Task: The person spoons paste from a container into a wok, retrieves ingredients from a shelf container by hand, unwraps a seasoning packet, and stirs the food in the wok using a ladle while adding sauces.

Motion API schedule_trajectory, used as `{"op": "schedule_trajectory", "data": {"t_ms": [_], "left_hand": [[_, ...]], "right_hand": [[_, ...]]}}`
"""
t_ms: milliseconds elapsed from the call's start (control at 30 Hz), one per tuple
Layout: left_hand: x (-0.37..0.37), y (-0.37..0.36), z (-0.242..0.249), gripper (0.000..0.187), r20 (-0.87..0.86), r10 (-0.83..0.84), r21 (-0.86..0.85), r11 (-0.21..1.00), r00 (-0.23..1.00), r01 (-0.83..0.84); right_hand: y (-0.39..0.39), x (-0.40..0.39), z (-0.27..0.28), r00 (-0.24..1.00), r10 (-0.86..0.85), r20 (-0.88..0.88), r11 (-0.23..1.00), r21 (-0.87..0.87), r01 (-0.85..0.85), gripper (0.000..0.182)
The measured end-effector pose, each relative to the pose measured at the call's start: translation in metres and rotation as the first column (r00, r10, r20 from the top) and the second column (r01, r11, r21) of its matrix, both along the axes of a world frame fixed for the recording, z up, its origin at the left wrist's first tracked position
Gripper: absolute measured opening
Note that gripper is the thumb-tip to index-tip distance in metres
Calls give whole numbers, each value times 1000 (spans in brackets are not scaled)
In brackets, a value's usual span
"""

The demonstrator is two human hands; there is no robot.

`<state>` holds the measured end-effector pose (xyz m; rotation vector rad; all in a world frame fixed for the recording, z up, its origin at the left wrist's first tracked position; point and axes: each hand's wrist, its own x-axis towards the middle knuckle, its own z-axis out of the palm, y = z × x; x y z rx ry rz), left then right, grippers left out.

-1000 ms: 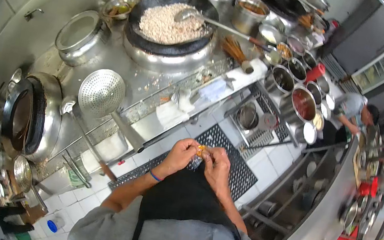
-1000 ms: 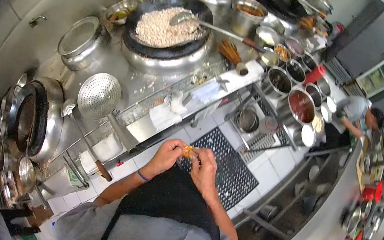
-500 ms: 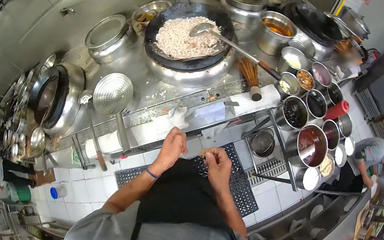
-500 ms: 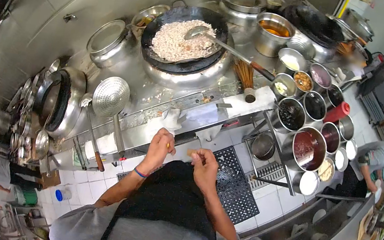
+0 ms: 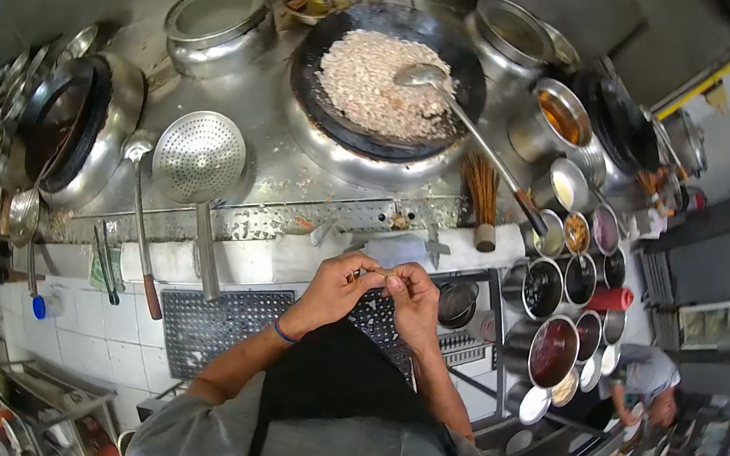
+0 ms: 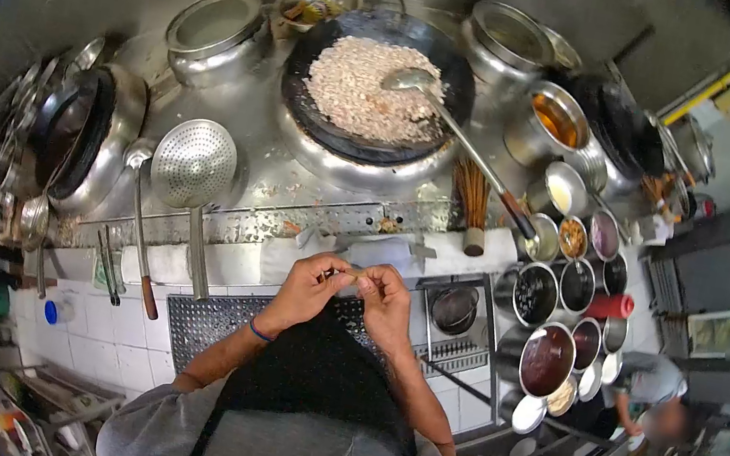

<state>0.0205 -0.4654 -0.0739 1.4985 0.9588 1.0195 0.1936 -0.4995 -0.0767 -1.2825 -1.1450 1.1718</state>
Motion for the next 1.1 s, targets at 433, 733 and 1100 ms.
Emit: {"op": "schedule_trajectory", "data": {"t_ms": [433, 733, 1100], "left_hand": [[-64, 5, -25, 21, 217, 395, -298, 898, 893, -325], [-16, 4, -5, 22, 151, 424, -322, 875, 893, -361], [99, 17, 17, 21, 339, 442, -500, 833, 831, -239]], "right_hand": [[152, 45, 76, 887, -412, 209, 847, 447, 288, 8], [169, 61, 39, 883, 289, 369, 872, 278, -402, 26], [112, 91, 43, 849, 481, 218, 784, 328, -527, 19]]}}
